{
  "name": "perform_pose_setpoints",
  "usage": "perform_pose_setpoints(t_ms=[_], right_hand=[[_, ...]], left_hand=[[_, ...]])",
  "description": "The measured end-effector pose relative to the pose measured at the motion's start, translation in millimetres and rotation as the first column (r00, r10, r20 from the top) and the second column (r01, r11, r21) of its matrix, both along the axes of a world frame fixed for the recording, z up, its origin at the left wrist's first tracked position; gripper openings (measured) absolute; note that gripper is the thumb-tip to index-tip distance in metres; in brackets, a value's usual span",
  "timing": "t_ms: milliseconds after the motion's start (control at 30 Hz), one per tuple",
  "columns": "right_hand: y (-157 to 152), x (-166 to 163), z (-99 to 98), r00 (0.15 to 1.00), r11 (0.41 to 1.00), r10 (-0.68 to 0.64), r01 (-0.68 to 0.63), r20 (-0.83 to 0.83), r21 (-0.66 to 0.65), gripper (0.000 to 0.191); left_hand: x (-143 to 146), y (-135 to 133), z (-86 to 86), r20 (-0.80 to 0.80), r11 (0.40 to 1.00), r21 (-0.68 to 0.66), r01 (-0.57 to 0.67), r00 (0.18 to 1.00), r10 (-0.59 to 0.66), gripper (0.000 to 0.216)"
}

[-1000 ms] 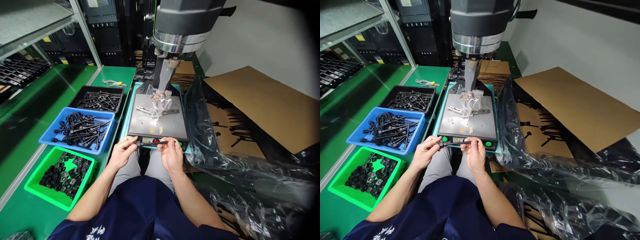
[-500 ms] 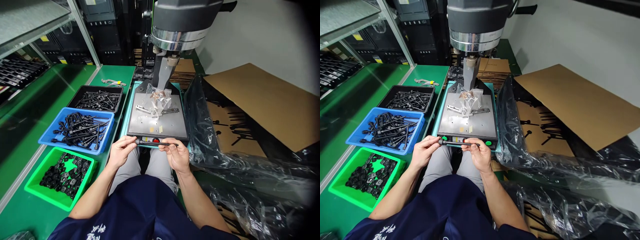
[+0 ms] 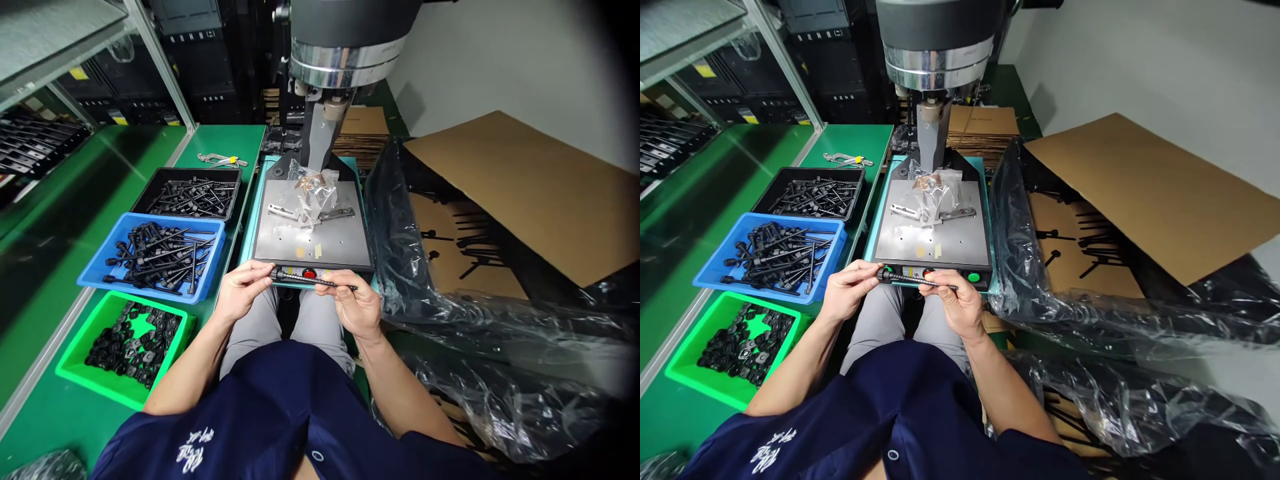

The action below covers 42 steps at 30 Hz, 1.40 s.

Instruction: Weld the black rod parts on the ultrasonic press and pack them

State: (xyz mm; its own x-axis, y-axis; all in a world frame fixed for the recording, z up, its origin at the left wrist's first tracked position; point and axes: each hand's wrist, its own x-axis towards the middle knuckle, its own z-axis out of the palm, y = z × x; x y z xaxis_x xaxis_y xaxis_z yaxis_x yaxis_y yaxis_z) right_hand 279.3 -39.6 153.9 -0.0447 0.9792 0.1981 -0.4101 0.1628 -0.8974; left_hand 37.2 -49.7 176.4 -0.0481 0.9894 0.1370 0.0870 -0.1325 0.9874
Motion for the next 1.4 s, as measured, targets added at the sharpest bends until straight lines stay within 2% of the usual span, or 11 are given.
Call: perform_pose_setpoints(t_ms=[233, 333, 433, 533, 633, 733, 833, 933, 1000, 1133, 1400], right_hand=[[3.4, -3.8, -19.8, 0.993, 0.992, -0.025, 0.010, -0.119, -0.126, 0.023], [7.1, 2.5, -27.2, 0.997, 0.984, 0.059, -0.049, 0.054, -0.171, 0.024], [11.2, 5.7, -30.6, 0.919, 0.934, 0.300, -0.228, 0.256, -0.276, 0.026], [16.0, -2.8, -30.0, 0.899, 0.865, 0.414, -0.339, 0.143, -0.369, 0.039], [26.7, -13.7, -27.5, 0.947, 0.910, 0.299, -0.248, 0.113, -0.334, 0.039], [50.5, -11.2, -24.6, 0.969, 0.947, 0.171, -0.112, 0.177, -0.300, 0.038], [90.8, 4.7, -22.2, 0.968, 0.943, 0.021, 0.064, 0.251, -0.326, 0.040], [140.1, 16.6, -22.3, 0.924, 0.942, -0.078, 0.191, 0.373, -0.275, 0.044], [170.1, 15.1, -24.3, 0.899, 0.951, -0.091, 0.206, 0.429, -0.229, 0.036], [208.0, -5.2, -29.9, 0.885, 0.969, -0.064, 0.166, 0.462, -0.182, 0.026], [215.3, -23.8, -30.2, 0.850, 0.979, -0.189, 0.199, 0.491, 0.033, 0.029]], left_hand=[[13.1, 16.1, -2.6, -0.005, 0.994, 0.043, -0.098, 0.995, 0.098, 0.027], [20.8, 29.2, -3.1, -0.037, 0.978, 0.095, -0.188, 0.981, 0.192, 0.024], [29.6, 40.9, -4.8, -0.181, 0.988, 0.149, -0.045, 0.981, 0.072, 0.018], [45.2, 48.5, -11.0, -0.313, 0.961, 0.196, 0.193, 0.941, -0.125, 0.017], [61.2, 55.9, -18.9, -0.389, 0.916, 0.238, 0.322, 0.896, -0.213, 0.022], [61.6, 72.2, -25.5, -0.432, 0.912, 0.270, 0.309, 0.885, -0.172, 0.029], [41.3, 102.6, -35.2, -0.448, 0.964, 0.239, 0.116, 0.894, 0.003, 0.035], [14.5, 139.2, -51.6, -0.536, 0.978, 0.108, -0.178, 0.818, 0.208, 0.042], [2.6, 159.5, -64.6, -0.632, 0.961, -0.016, -0.274, 0.748, 0.203, 0.054], [-1.9, 181.7, -85.8, -0.689, 0.944, -0.223, -0.243, 0.724, 0.023, 0.072], [-6.1, 185.5, -91.8, -0.585, 0.934, -0.262, -0.244, 0.810, 0.047, 0.039]])
